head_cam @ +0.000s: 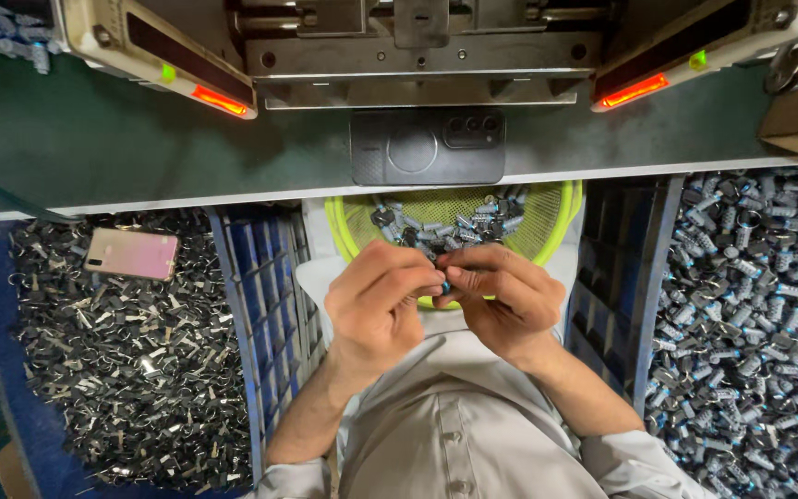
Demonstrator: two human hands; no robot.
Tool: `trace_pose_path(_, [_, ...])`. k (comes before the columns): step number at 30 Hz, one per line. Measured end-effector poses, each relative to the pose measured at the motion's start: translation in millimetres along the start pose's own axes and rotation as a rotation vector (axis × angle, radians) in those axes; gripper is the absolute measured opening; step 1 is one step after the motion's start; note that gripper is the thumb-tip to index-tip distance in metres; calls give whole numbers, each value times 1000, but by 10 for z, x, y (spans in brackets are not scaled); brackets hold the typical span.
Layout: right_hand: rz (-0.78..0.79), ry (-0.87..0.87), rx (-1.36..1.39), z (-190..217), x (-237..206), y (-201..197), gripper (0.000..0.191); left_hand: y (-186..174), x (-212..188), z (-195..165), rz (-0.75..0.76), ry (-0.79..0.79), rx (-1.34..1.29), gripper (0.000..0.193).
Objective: The person repeatedly picks small cylindrical components from a green basket, inserts them into a machine slot, and returns them to the basket. The person handles the components by hand without using tools.
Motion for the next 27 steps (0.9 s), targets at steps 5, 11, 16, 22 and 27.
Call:
trace_pose_path(5, [-16,62,25,-56,-130,22,22,97,-13,-22,44,149,123,27])
trace_pose_path(11, [-166,326,628,-526,-559,131,13,363,-92,343,136,-360,-612,27])
trace_pose_path(16, [-247,339,679,-698,-758,149,7,411,-108,247,122,-254,-512,22])
trace_pose_path(22, [-499,281,943,-838,-744,-52,16,394,-112,-19,192,-73,-324,24])
trace_pose_path(27, [-579,238,809,-814,-597,-381,17,363,-359,132,220,-121,-240,13])
Point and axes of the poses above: each hand's wrist, its own x-axis towards the middle knuckle, its own y-axis out of the palm, z = x × y, the point moved 5 cm from there along x, towards the middle knuckle, and after that the axes turned 9 degrees about z, right-handed, at the moved point
